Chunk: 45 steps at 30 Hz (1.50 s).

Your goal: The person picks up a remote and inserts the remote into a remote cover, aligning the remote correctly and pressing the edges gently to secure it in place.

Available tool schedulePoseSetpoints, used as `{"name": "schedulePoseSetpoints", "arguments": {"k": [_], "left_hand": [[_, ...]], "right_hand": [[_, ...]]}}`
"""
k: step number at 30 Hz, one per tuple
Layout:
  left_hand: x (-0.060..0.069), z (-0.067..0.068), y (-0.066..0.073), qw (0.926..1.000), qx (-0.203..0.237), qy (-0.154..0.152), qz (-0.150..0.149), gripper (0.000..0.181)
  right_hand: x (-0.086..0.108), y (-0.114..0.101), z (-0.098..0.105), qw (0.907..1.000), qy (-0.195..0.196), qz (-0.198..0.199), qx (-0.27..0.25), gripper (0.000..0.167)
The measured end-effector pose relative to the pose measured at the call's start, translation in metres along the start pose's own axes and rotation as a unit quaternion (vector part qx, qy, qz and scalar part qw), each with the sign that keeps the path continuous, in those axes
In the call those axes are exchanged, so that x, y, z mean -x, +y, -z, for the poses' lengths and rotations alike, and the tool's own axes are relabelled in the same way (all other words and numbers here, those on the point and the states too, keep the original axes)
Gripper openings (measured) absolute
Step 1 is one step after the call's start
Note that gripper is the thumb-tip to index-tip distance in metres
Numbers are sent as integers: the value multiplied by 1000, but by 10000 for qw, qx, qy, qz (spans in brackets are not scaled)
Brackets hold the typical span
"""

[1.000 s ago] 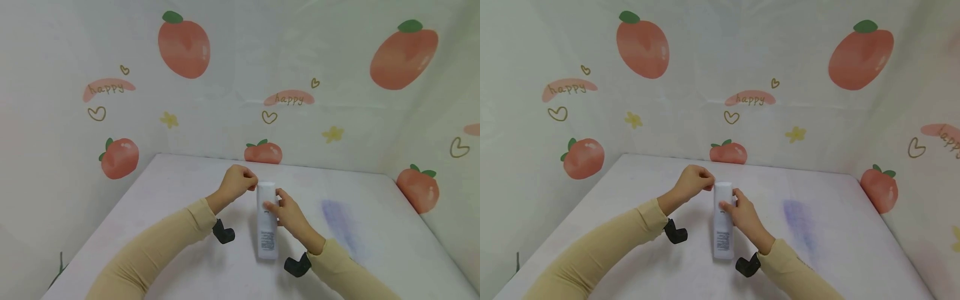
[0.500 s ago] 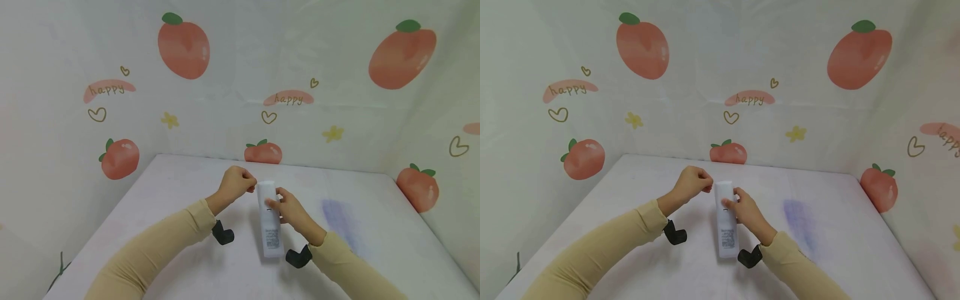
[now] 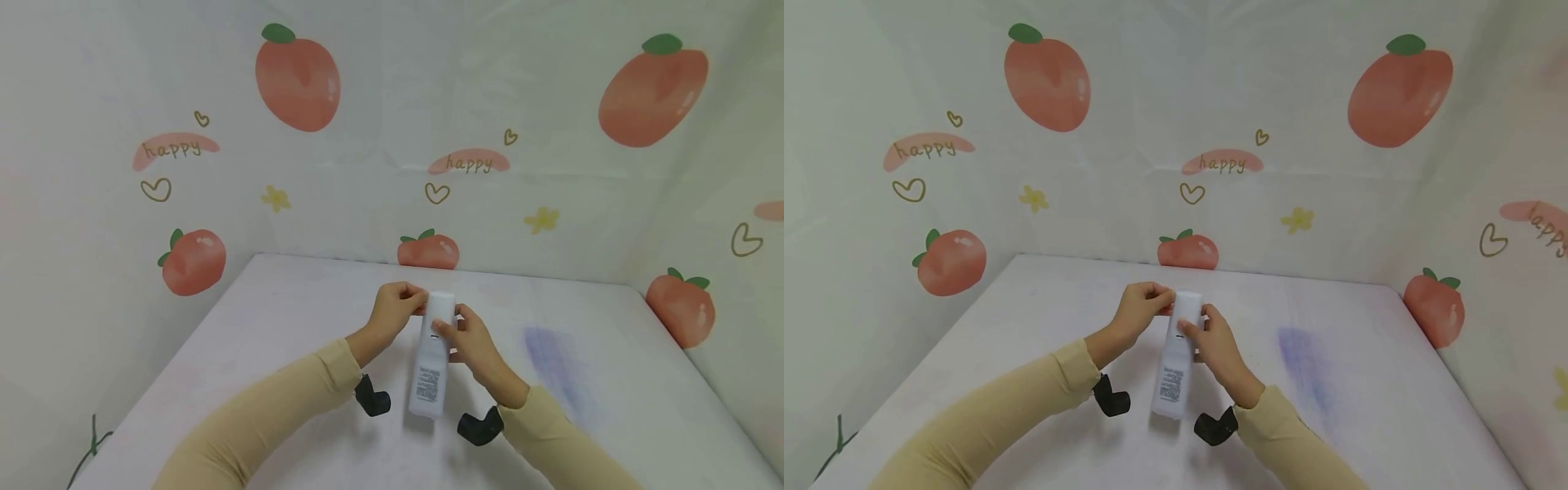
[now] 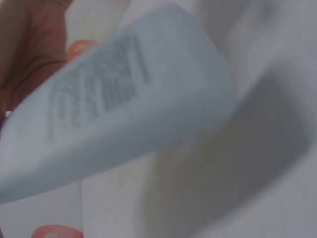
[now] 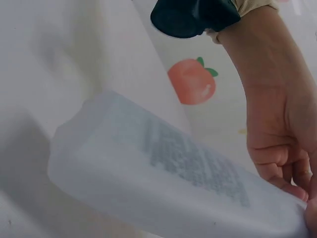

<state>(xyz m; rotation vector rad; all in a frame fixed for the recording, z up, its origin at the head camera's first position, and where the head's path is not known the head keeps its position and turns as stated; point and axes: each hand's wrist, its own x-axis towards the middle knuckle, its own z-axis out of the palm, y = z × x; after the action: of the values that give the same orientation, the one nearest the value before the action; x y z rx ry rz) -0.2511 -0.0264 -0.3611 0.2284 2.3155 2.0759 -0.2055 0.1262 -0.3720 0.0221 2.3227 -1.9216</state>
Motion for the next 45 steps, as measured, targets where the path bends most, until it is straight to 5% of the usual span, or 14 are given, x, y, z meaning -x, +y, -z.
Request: {"name": "schedulePoseSetpoints", "arguments": {"k": [4,10,12,17,22,35,40,45], "left_hand": [[-2,0,-4,9919,1086,-101,656,16],[-1,1,-10,9676,1945,-505,1527,14],[0,2,-11,9638,2031,-677,1590,21],[3,5,-11,9728,1718,-1066,1132,40],[5,5,-9,9821,1173,-1274,745,38],[8,-2,-14,9968,74,-736,292,36],[7,1,-11,9979,136,-631,-47,36],[7,6,-11,9981,205,-573,-87,35]], "right_hand": [[-1,3,3,9999,48,73,-108,33],[0,7,7,9996,-57,141,-243,32],[1,8,9,9996,-120,151,-223,34],[4,9,12,9995,-198,181,-157,40],[5,11,11,9994,-239,141,-208,43],[5,19,8,9998,-164,69,-5,43],[3,21,10,9986,-191,212,-443,37],[-1,15,14,9947,406,677,-656,32]]}}
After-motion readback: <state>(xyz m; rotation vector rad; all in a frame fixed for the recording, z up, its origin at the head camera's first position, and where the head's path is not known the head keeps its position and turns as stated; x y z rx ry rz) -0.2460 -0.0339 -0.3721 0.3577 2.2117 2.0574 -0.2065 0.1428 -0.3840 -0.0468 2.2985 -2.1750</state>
